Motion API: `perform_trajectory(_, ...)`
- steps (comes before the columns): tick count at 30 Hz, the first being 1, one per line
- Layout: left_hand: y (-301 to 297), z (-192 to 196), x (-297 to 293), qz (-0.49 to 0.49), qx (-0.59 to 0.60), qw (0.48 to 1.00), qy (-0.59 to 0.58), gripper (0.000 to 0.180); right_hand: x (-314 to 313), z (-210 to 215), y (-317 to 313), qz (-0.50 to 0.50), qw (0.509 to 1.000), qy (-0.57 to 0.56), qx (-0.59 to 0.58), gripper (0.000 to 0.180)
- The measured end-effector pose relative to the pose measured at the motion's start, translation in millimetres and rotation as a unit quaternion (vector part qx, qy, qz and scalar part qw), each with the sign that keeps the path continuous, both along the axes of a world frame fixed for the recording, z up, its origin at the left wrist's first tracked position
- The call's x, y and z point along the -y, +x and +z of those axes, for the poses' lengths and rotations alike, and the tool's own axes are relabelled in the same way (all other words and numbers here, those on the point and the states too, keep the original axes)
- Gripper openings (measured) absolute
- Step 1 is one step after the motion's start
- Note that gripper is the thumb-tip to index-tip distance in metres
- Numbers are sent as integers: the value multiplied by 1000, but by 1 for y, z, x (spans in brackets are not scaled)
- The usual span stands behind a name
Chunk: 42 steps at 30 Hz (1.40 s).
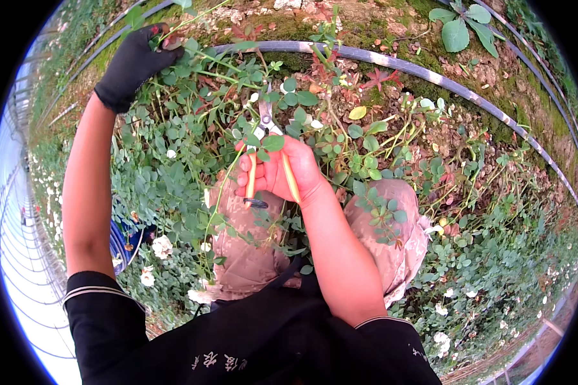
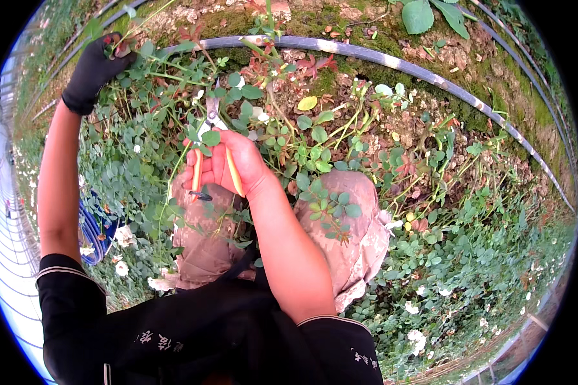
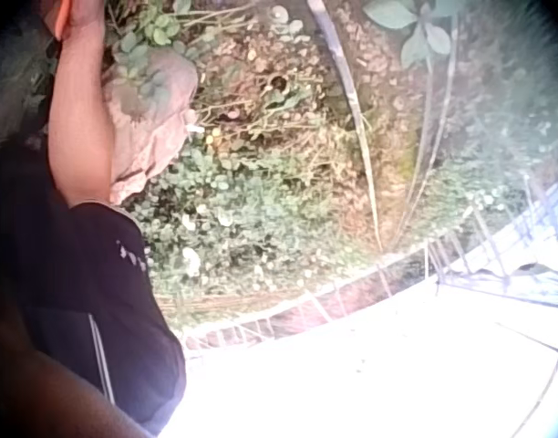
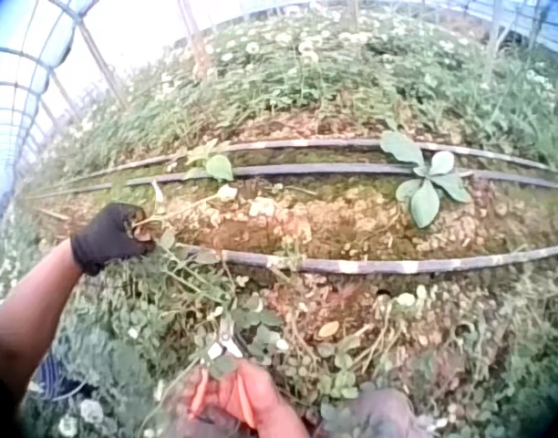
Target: The person uses pruning shears to cut white rose stems from plants in a greenhouse. The person holds the stems with a gloved left hand and cuts them with the right hand, then places the cut flowers into a blue bucket.
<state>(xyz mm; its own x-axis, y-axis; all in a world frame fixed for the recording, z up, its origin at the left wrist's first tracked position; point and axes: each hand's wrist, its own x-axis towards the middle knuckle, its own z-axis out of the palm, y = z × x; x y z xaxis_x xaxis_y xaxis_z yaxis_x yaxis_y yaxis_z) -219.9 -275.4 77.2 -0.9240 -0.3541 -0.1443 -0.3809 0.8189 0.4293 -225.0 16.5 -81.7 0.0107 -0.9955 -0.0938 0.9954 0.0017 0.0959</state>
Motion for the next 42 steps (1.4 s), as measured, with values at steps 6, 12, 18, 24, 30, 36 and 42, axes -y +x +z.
perform_trajectory(6,33,-22,8,49,-67,997,-2,17,8,7,14,-12,997,2,71,53)
perform_trajectory(12,51,-32,23,123,-23,992,-5,21,17,4,15,-16,994,-35,101,50)
perform_trajectory(18,64,-41,39,142,-15,990,-23,18,24,-4,18,-18,990,-65,124,45)
perform_trajectory(24,61,-41,33,156,-20,988,9,19,20,4,15,8,996,49,79,35)
perform_trajectory(30,93,13,42,260,-147,945,131,18,1,24,13,22,984,151,-94,29)
perform_trajectory(36,281,151,44,338,-384,857,-64,35,-46,45,-4,-124,964,149,-181,30)
perform_trajectory(42,549,279,7,536,61,705,-460,40,-128,79,28,-182,892,254,-327,31)
